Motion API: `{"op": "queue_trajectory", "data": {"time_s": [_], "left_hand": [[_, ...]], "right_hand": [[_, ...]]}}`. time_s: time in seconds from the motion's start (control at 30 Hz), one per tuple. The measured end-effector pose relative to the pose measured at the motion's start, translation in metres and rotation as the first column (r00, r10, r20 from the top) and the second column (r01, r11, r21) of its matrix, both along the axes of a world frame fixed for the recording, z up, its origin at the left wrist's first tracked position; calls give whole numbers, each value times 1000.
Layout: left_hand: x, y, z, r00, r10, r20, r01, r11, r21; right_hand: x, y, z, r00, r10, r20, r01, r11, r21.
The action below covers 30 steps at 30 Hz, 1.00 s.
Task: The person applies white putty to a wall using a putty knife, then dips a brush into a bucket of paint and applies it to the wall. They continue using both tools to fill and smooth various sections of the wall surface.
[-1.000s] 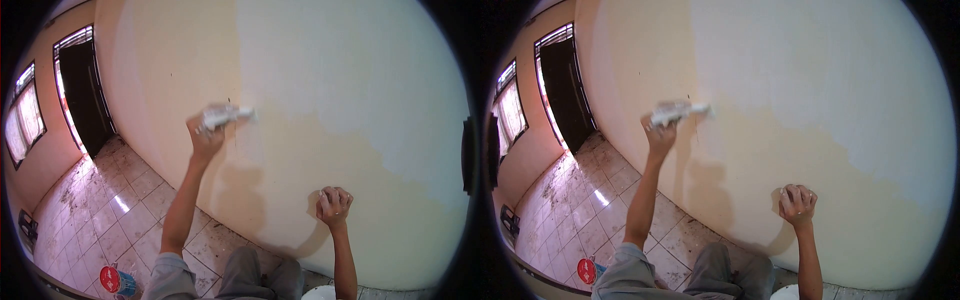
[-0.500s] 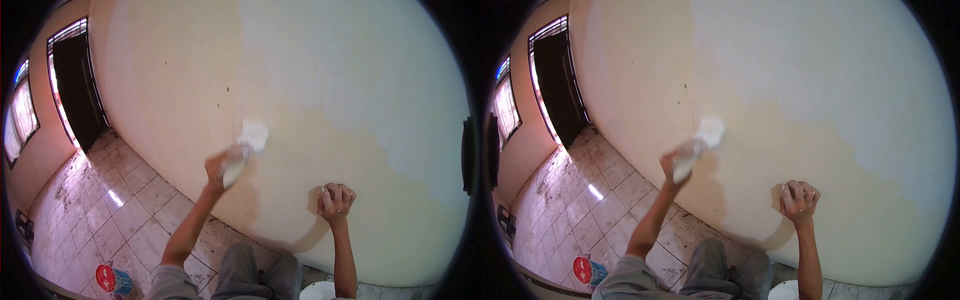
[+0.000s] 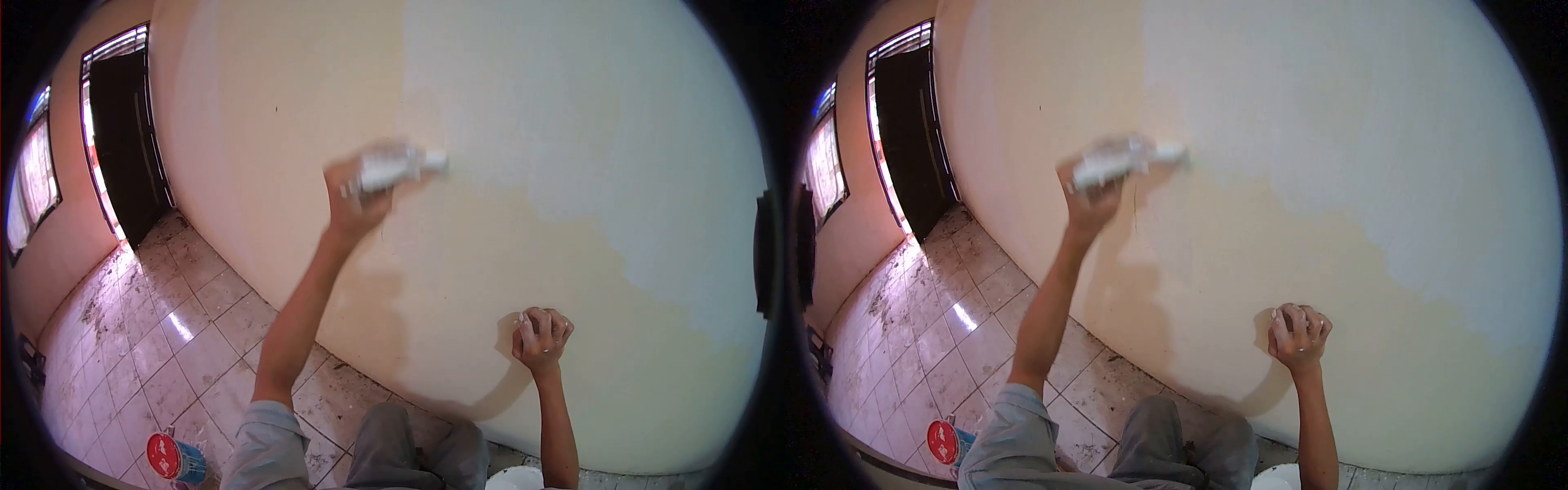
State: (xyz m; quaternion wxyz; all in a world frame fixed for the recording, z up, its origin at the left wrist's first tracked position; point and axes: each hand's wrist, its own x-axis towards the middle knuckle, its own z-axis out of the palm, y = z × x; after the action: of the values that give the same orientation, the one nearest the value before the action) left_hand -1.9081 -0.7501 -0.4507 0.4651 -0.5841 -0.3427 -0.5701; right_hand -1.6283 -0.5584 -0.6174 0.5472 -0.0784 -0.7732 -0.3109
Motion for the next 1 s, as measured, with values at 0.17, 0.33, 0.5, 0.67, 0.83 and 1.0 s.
{"op": "queue_trajectory", "data": {"time_s": [0.17, 0.33, 0.5, 0.67, 0.83, 1.0], "left_hand": [[7, 7, 84, 990, -53, -132, 72, 987, 141], [-7, 23, -26, 982, 176, -76, -172, 983, 60], [44, -8, -173, 995, 43, 96, -1, 918, -397], [66, -18, -221, 960, -14, 280, 152, 866, -477], [73, -20, -210, 900, -62, 431, 258, 873, -414], [96, -34, -197, 930, -65, 362, 231, 870, -437]], "right_hand": [[0, -1, 0, 1000, 12, 12, -13, 1000, 11], [-2, 0, 0, 1000, 8, 6, -8, 1000, 26], [-3, 1, -1, 1000, 3, 3, -3, 999, 37], [-1, 1, -2, 999, -26, 20, 26, 999, 31], [1, 2, -3, 999, -26, 36, 25, 999, 24], [5, -3, 3, 998, -19, 64, 20, 1000, -18]]}}
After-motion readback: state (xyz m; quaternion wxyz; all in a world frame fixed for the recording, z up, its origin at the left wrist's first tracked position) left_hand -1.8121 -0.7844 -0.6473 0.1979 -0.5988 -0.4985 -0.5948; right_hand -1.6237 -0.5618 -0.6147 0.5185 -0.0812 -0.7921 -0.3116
